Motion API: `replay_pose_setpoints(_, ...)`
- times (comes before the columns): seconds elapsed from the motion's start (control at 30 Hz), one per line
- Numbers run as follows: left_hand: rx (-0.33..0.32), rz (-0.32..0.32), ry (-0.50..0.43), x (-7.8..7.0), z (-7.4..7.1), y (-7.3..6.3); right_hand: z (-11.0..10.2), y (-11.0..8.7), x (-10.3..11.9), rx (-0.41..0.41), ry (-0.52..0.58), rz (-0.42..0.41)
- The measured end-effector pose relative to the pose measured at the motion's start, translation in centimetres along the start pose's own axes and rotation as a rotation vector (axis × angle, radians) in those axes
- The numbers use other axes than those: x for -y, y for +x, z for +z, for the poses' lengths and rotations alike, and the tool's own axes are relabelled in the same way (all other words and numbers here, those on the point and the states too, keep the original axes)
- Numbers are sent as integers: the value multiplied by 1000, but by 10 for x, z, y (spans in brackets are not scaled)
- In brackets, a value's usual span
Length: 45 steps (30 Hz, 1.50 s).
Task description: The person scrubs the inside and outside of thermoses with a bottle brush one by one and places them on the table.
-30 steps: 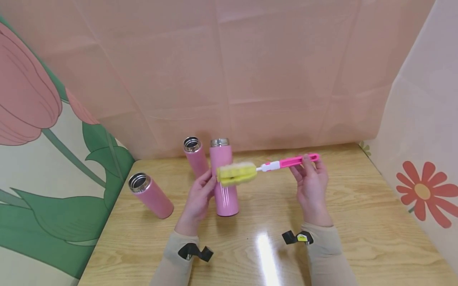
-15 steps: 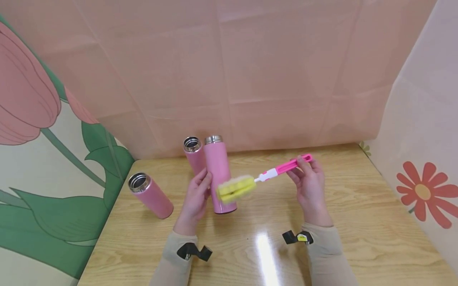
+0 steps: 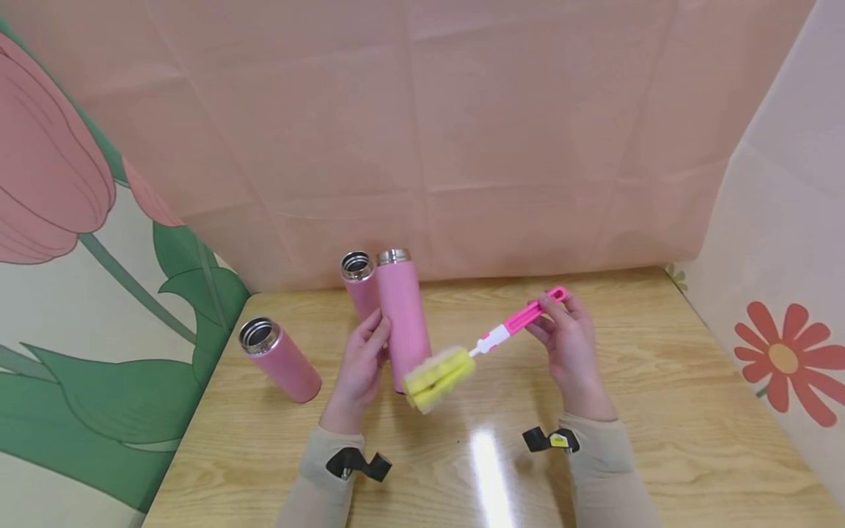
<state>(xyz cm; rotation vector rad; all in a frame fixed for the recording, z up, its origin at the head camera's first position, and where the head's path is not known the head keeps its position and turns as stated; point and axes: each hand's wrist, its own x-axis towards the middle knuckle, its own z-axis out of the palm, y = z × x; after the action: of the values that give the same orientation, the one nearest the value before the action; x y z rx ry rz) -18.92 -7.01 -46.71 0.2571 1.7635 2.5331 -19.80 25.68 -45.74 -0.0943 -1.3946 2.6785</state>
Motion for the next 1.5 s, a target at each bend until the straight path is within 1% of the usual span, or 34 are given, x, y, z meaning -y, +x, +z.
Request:
replay_pose_setpoints(0.13,12,-12,-13,1,1,0,0,0,0,2,-8,-12)
replay_pose_setpoints(0.2,24,-25,-34,1,1,0,1,0,0,-6,9,-25)
replay_pose_setpoints(0.3,48,-41,-73,2,2,-1,2,1,0,-37,79,-43)
replay_pose_setpoints(0.43,95,-49,-103,2,3,-3,5,2,1,-146,212,-76)
replay_pose_setpoints(0.57,149,-73,-100,2,4,-5,8,3,1,-285,343,-109)
replay_pose_setpoints(0.63,185,-80,-89,2,5,-6,9,4,1,-337,390,-128)
replay_pose_setpoints(0.73,220,-65,-55,2,7,-7,11,5,1,-380,410,-151)
replay_pose_setpoints(0.8,230,-48,-25,3,8,-7,12,5,1,-389,413,-165)
replay_pose_setpoints(0.9,208,-29,26,4,7,-6,13,5,1,-388,411,-182)
replay_pose_setpoints(1.0,187,-23,72,5,6,-5,13,4,2,-379,406,-200)
replay_pose_setpoints(1.1,188,-24,99,4,6,-5,13,2,2,-378,404,-207)
replay_pose_setpoints(1.23,195,-35,122,4,5,-5,13,1,3,-396,422,-230)
replay_pose_setpoints(1.4,193,-41,168,3,4,-5,13,0,4,-411,458,-299)
replay_pose_setpoints(1.5,194,-44,193,2,3,-5,13,-2,5,-409,463,-321)
